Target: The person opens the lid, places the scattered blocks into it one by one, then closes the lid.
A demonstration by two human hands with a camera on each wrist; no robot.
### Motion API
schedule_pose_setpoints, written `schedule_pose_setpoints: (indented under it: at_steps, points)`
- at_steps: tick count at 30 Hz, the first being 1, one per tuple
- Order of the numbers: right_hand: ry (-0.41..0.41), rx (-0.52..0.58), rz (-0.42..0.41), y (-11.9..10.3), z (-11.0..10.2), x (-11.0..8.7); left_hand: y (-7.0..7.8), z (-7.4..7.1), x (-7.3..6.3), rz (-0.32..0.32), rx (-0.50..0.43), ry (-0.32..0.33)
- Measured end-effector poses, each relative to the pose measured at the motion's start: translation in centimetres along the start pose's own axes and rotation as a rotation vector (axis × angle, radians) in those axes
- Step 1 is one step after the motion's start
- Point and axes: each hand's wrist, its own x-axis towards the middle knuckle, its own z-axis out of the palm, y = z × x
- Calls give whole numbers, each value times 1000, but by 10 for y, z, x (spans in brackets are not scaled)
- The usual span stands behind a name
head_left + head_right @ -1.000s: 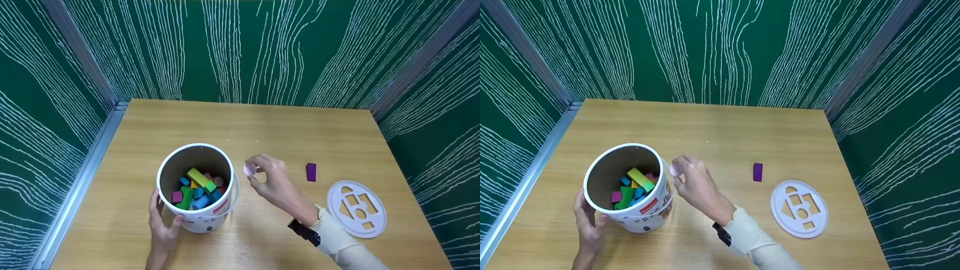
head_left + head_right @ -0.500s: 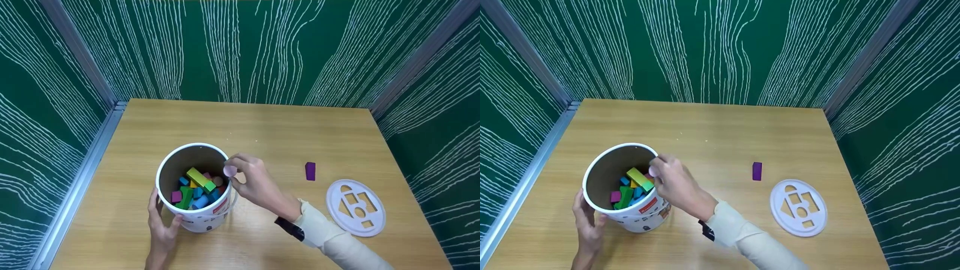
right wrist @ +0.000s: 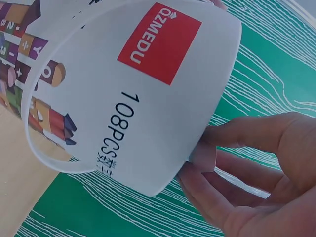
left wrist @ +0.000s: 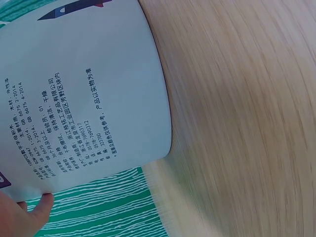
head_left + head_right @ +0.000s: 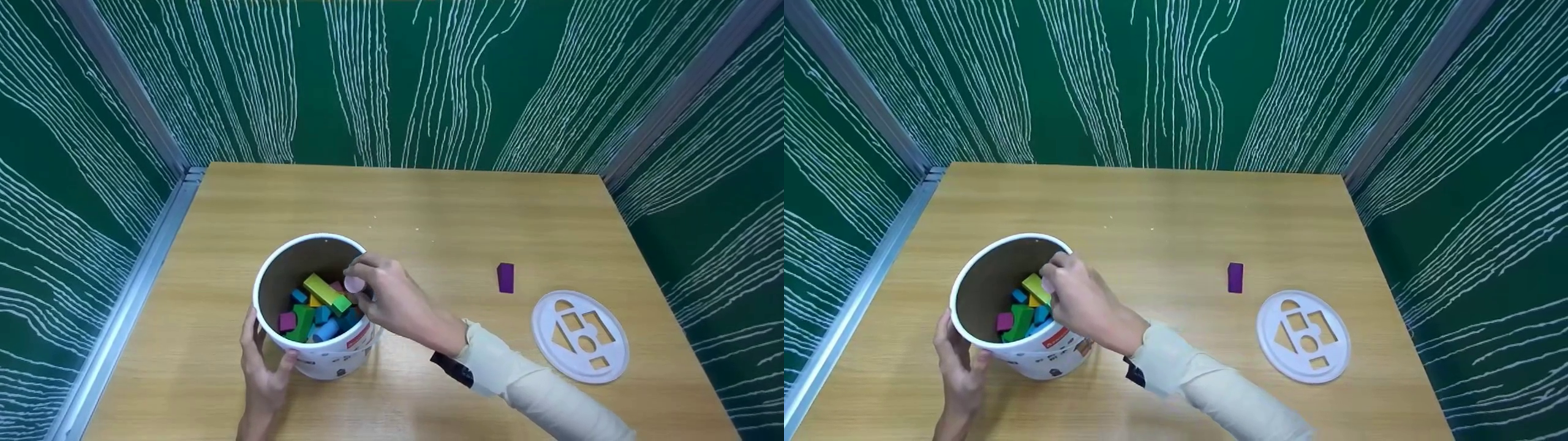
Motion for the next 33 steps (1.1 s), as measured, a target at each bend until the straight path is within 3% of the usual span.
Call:
schedule_pose_setpoints:
  at_steps: [5,13,18,21,26,33]
  points:
    - [-39,-12,-4,-2,4,3,-2,0,0,27,13,3]
    - [-47,35,-84,-5,8,4,3,2,2,153,-29,34]
    - [-31,42,-93,-6,4,0,-6,1,-1,91,1,21]
    - [4,46,-89,-5,1,-5,-5,1,-1,58,16,16]
    - [97,57,-30,6,-7,-17,-7,1,-2,54,18,14]
    - [264,56,56,46,-10,-33,-5,1,-1,73,18,12]
